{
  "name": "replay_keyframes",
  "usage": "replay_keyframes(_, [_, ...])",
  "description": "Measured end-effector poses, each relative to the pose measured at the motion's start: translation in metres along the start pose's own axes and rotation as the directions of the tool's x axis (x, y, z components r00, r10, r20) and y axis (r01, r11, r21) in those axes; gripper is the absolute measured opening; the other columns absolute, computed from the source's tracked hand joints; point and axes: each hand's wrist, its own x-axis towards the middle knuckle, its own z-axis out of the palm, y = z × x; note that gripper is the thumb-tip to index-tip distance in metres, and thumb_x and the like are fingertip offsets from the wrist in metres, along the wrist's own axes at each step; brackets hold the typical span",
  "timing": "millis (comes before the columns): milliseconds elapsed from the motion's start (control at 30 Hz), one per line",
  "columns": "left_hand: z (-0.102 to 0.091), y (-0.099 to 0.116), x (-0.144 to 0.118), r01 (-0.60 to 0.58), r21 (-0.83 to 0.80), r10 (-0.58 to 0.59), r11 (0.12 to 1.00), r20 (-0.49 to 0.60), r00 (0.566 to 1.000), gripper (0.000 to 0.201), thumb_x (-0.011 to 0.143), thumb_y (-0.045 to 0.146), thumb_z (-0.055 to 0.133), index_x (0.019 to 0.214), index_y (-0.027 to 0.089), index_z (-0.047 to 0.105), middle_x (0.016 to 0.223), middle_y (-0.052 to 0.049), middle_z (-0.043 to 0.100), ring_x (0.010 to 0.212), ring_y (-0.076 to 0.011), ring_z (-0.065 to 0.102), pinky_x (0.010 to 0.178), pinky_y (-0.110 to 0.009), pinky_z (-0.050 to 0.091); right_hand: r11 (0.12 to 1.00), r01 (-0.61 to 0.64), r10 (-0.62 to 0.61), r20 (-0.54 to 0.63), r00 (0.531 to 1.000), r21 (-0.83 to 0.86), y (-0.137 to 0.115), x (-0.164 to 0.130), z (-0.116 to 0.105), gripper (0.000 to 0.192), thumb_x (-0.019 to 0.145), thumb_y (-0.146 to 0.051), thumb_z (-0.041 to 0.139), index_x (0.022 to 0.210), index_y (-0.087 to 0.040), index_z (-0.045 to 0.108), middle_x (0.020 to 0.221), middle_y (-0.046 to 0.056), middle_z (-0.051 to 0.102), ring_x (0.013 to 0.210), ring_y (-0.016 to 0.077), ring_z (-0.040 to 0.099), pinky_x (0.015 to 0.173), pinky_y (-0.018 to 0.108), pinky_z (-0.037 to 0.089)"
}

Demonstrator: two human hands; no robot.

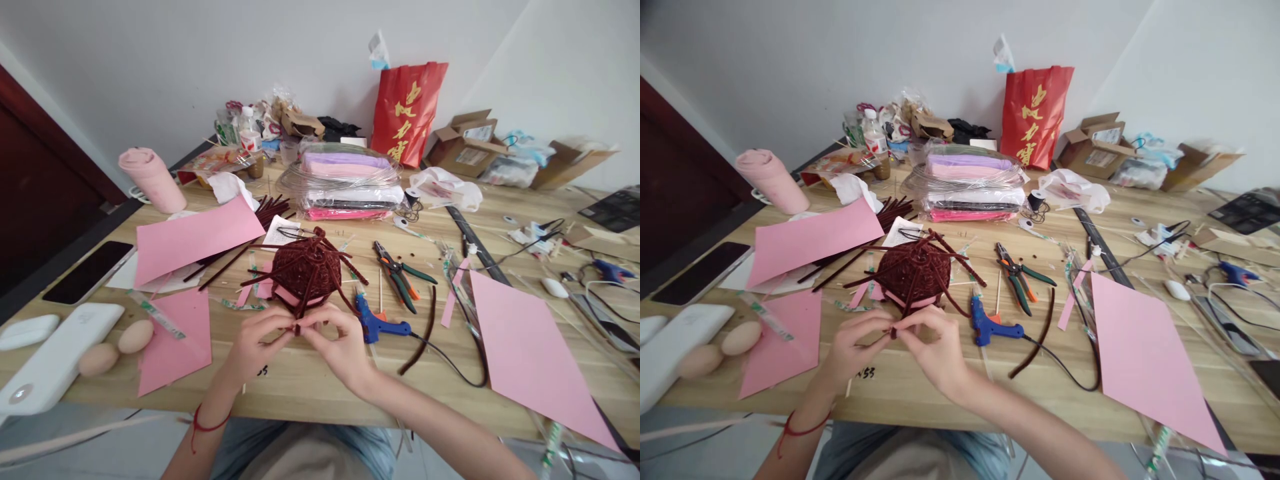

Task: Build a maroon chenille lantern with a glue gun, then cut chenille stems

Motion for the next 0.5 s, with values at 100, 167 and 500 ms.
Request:
replay_keyframes(100, [0.0008, -0.0009, 0.0013, -0.016, -0.001, 0.016, 1.000, 0.007, 1.000, 0.009, 0.086, 0.010, 0.063, 0.086, 0.017, 0.069, 0.082, -0.006, 0.073, 0.075, -0.0146, 0.069, 0.069, -0.024, 0.056, 0.994, -0.106, 0.107, -0.012, 0.994, 0.041, -0.0008, -0.0004, 0.0008, 0.004, 0.076, -0.020, 0.072, 0.075, -0.022, 0.076, 0.074, 0.003, 0.075, 0.065, 0.0157, 0.062, 0.062, 0.028, 0.051])
replay_keyframes(167, [0.0011, -0.0017, 0.0027, -0.019, -0.005, 0.019, 1.000, 0.010, 1.000, 0.009, 0.087, 0.011, 0.063, 0.085, 0.017, 0.069, 0.082, -0.006, 0.073, 0.076, -0.0149, 0.069, 0.069, -0.024, 0.056, 0.983, -0.172, 0.174, -0.026, 0.984, 0.060, -0.0011, 0.0002, 0.0010, 0.003, 0.074, -0.020, 0.074, 0.074, -0.021, 0.076, 0.072, 0.002, 0.074, 0.065, 0.0155, 0.061, 0.061, 0.027, 0.049])
replay_keyframes(500, [0.0039, -0.0043, 0.0076, -0.028, -0.005, 0.028, 1.000, -0.022, 0.999, 0.010, 0.087, 0.010, 0.062, 0.086, 0.018, 0.069, 0.082, -0.006, 0.075, 0.075, -0.0148, 0.071, 0.069, -0.024, 0.056, 0.858, -0.426, 0.435, 0.035, 0.900, 0.287, 0.0020, 0.0071, 0.0014, 0.017, 0.061, -0.031, 0.085, 0.068, -0.020, 0.074, 0.071, 0.002, 0.073, 0.064, 0.0155, 0.064, 0.062, 0.028, 0.051])
